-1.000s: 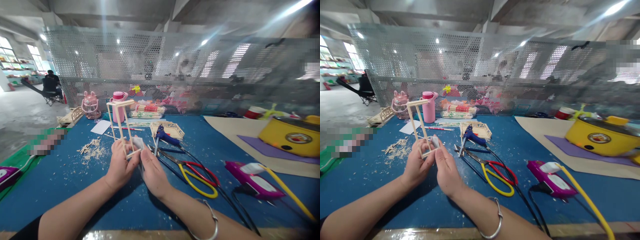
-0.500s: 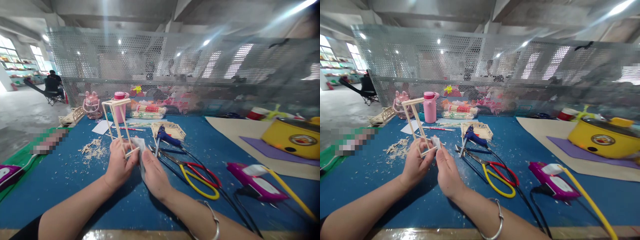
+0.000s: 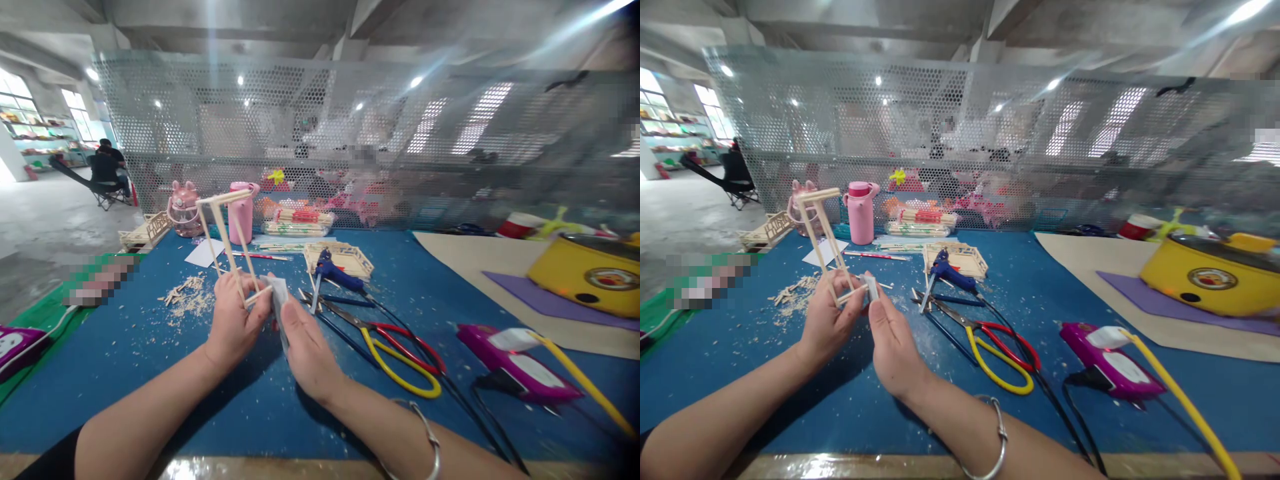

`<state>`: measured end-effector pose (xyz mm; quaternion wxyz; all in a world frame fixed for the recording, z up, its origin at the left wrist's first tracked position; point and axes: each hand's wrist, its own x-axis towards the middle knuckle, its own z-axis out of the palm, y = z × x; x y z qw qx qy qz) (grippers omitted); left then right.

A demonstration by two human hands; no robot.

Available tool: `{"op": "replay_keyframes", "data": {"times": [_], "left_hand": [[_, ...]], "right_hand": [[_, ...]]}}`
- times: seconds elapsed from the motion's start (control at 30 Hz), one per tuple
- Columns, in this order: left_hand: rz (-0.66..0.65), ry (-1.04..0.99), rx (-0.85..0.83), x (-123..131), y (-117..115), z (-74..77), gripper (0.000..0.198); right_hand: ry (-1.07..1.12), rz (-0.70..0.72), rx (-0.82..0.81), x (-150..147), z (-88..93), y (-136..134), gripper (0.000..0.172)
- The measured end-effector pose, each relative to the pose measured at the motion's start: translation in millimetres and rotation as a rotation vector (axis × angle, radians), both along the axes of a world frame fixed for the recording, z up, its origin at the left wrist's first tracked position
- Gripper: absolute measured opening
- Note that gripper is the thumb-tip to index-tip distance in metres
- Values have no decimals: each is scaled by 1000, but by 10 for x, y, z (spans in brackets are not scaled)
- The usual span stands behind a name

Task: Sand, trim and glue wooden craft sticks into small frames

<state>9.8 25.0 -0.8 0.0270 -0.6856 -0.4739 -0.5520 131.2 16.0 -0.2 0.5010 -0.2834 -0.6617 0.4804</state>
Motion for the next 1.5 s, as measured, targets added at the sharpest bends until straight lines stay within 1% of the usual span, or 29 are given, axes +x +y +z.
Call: {"op": "replay_keyframes", "data": {"times": [0.07, 0.23, 0.37, 0.4, 0.5, 0.57, 0.63, 0.7, 0.87, 0.97, 1.03, 1.13, 1.2, 1.33, 1.5], "left_hand": [[-33, 13, -25, 3, 0, -3, 16], [-17, -98, -109, -10, -1, -3, 18], [-123, -121, -163, 5, -18, 8, 18], [-126, -150, -181, 10, -21, 11, 17], [-79, -262, -200, 21, -32, 16, 16], [-100, -243, -178, 32, -44, 15, 16], [-166, -169, -154, 47, -58, 14, 16], [-204, -146, -156, 57, -67, 16, 15], [-164, -364, -237, 55, -80, 25, 14], [-253, -361, -284, 78, -102, 21, 14], [-303, -389, -318, 94, -112, 32, 14], [-297, -534, -340, 107, -115, 70, 16], [-308, -591, -353, 119, -121, 84, 18], [-381, -578, -407, 148, -143, 64, 19], [-335, -645, -395, 128, -154, 78, 23]], "right_hand": [[2, -19, 11, 5, -13, 4, 49], [-125, -58, 65, 23, 2, -7, 53], [-118, -83, 94, 33, 8, -15, 50], [-116, -85, 95, 32, 4, -18, 50], [-129, -73, 103, 25, -12, -30, 49], [-113, -70, 117, 20, -18, -31, 48], [-68, -71, 123, 17, -14, -29, 48], [-36, -73, 121, 14, -4, -33, 48], [-91, -64, 107, 7, -1, -46, 48], [-53, -79, 126, 6, -29, -30, 48], [-47, -91, 144, 3, -43, -28, 48], [-102, -85, 181, -2, -39, -48, 47], [-131, -93, 210, -2, -30, -59, 47], [-145, -157, 278, 11, -59, -58, 47], [-241, -177, 397, -11, -113, -42, 48]]}}
